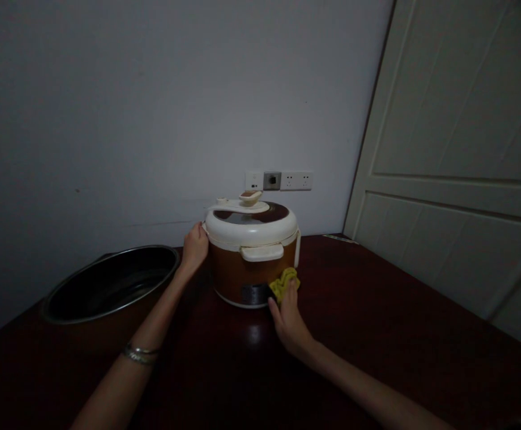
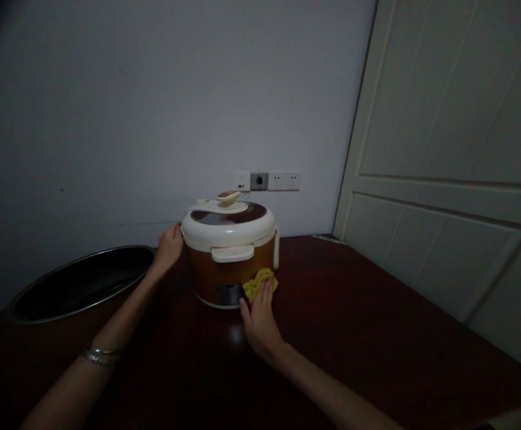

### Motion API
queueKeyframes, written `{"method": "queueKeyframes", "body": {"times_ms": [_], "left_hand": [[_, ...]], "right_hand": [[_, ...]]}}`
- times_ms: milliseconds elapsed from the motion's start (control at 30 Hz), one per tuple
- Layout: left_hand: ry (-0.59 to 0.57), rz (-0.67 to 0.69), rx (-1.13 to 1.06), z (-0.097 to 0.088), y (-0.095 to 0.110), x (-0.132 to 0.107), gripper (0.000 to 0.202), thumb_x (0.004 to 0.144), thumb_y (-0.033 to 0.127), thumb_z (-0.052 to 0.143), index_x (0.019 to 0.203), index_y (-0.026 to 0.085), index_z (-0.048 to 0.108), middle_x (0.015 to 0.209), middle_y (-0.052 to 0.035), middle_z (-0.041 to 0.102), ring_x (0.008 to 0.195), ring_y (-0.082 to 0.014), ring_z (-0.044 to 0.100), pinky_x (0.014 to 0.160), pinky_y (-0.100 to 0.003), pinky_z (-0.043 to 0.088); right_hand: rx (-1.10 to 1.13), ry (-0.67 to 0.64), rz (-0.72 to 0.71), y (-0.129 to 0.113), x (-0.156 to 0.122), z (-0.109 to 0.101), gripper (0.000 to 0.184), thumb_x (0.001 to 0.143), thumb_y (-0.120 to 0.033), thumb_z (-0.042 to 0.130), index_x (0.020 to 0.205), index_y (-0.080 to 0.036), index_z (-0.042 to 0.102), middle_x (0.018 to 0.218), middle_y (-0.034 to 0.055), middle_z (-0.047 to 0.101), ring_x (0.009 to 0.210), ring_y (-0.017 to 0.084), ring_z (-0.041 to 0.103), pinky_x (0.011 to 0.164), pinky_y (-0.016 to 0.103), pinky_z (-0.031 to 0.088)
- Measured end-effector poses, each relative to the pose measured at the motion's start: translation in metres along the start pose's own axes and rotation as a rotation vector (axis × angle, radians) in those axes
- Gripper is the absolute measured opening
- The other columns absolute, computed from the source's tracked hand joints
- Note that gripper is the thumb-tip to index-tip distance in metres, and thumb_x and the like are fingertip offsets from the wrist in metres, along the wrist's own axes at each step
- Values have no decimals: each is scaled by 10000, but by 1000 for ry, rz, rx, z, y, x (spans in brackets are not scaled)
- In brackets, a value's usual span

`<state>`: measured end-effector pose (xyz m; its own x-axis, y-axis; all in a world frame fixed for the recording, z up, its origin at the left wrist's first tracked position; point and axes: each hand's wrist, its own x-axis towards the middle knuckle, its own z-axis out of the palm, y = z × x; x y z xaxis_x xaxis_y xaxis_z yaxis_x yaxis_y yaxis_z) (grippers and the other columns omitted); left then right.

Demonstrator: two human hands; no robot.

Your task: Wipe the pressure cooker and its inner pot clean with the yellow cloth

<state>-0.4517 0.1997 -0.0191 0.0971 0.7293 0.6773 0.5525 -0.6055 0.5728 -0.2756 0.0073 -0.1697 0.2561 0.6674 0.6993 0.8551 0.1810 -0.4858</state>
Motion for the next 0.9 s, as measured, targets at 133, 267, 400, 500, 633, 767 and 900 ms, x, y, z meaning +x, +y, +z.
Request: {"method": "queueKeyframes", "body": {"times_ms": [133, 267, 400, 500, 633, 767, 900], "left_hand": [[10, -14, -24, 1, -1, 0, 421, 878, 240, 261, 1102, 95, 586, 1125, -175, 626, 1055, -256, 575, 883, -346, 417], [-7, -23, -25, 1, -2, 1, 427, 876, 247, 261, 1127, 98, 573, 1153, -163, 616, 1076, -245, 560, 903, -348, 410], [-10, -31, -23, 1, -1, 2, 431, 875, 251, 254, 1115, 104, 581, 1146, -158, 620, 1071, -234, 563, 900, -330, 412], [-9, -46, -18, 1, 0, 2, 425, 875, 249, 257, 1109, 110, 583, 1139, -156, 624, 1066, -236, 567, 895, -335, 415], [12, -61, -32, 1, 1, 2, 404, 872, 237, 274, 1086, 113, 594, 1119, -145, 635, 1043, -229, 576, 889, -331, 418], [25, -71, -69, 3, 0, 2, 377, 863, 228, 297, 1036, 135, 619, 1080, -119, 655, 1017, -226, 585, 879, -321, 423], [35, -75, -94, 4, -1, 3, 382, 857, 223, 295, 1039, 135, 620, 1055, -111, 666, 1007, -217, 587, 866, -315, 428]], "right_hand": [[-151, -52, -203, -14, 8, -12, 659, 875, -348, 418, 1394, 5, 217, 1482, 212, -145, 1342, 392, -115, 1061, 622, 140], [-131, -1, -122, -2, 34, -28, 623, 913, -313, 317, 1422, -15, 117, 1496, 232, -7, 1371, 331, -24, 1077, 586, 175], [-120, 16, -89, 12, 28, -20, 624, 925, -280, 294, 1426, -10, 40, 1477, 279, 55, 1367, 342, 23, 1042, 608, 248], [-260, -4, -324, 12, 16, -17, 583, 880, -258, 441, 1372, -2, 263, 1479, 272, -10, 1342, 411, -43, 1011, 657, 250], [-473, -52, -683, 8, 31, -37, 536, 838, -244, 550, 1325, -80, 397, 1479, 240, 131, 1338, 438, 42, 979, 651, 303], [-584, -160, -940, -11, 64, -59, 519, 894, -179, 441, 1397, -183, 314, 1456, 130, 297, 1331, 311, 266, 1020, 495, 354], [-586, -210, -1094, -41, 79, -42, 444, 924, -155, 349, 1367, -159, 366, 1473, 56, 282, 1324, 200, 305, 1048, 340, 341]]}}
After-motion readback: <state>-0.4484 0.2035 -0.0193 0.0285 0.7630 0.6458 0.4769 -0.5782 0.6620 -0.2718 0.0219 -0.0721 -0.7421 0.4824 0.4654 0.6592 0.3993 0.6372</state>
